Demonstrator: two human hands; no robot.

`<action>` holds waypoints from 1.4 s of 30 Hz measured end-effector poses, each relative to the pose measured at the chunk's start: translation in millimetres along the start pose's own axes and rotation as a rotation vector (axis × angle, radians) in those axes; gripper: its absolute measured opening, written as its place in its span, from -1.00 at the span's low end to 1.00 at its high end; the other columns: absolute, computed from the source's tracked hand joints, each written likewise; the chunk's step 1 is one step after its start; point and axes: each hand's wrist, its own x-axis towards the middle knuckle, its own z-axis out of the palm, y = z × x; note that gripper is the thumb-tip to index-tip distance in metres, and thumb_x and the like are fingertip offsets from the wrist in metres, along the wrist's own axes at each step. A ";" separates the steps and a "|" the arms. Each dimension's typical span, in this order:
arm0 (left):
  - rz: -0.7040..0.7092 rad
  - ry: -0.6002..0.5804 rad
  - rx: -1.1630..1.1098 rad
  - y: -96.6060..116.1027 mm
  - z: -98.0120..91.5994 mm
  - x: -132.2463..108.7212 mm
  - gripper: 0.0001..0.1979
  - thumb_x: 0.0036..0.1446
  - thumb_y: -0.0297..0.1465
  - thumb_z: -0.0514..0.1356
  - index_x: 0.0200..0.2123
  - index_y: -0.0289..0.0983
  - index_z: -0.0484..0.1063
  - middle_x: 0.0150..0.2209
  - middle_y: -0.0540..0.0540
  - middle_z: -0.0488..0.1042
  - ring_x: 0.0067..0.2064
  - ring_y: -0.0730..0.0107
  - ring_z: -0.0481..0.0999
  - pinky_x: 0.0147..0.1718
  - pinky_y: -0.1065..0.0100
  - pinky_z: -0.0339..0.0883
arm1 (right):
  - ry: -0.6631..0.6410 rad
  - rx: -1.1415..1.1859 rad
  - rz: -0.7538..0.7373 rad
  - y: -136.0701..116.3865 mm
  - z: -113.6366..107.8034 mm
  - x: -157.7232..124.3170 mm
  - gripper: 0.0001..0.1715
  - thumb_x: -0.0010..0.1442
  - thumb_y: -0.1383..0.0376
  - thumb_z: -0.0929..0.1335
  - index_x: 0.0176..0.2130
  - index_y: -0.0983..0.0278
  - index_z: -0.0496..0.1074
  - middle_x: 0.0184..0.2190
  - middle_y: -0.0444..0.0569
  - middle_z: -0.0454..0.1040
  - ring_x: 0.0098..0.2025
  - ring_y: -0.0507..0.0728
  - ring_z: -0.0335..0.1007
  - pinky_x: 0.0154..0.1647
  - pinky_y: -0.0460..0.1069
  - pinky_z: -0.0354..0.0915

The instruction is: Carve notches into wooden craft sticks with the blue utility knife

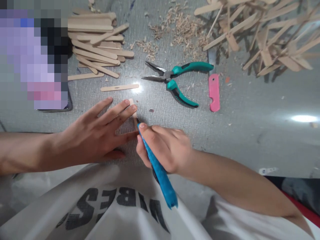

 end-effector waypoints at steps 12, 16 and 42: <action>0.013 0.024 0.035 0.8 0.0 0.3 -0.19 0.24 0.10 0.39 0.43 -0.06 0.29 0.56 -0.24 0.22 0.61 -0.26 0.11 0.54 -0.30 0.06 | -0.039 0.017 0.031 -1.2 -3.1 -2.6 -0.64 0.30 0.40 0.43 0.08 0.29 0.44 -0.37 -0.01 0.71 -0.45 0.17 0.67 -0.46 0.02 0.55; 0.034 0.042 0.075 1.4 2.2 -4.6 -0.11 0.20 0.21 0.37 0.43 -0.10 0.28 0.54 -0.27 0.26 0.60 -0.19 0.15 0.53 -0.20 0.12 | -0.032 0.121 0.035 6.8 -1.2 -2.4 -0.67 0.32 0.41 0.41 0.07 0.19 0.45 -0.37 -0.08 0.69 -0.43 0.15 0.65 -0.39 0.02 0.58; -0.109 0.087 -0.148 -38.5 -3.4 9.6 -0.77 0.42 -0.50 0.02 -0.16 -0.28 0.49 -0.32 -0.12 0.54 -0.29 0.22 0.48 -0.35 0.27 0.29 | -0.119 0.304 -0.326 44.1 9.6 -7.9 -0.70 0.42 0.39 0.45 0.12 0.24 0.44 -0.21 -0.02 0.69 -0.27 0.12 0.66 -0.25 0.02 0.51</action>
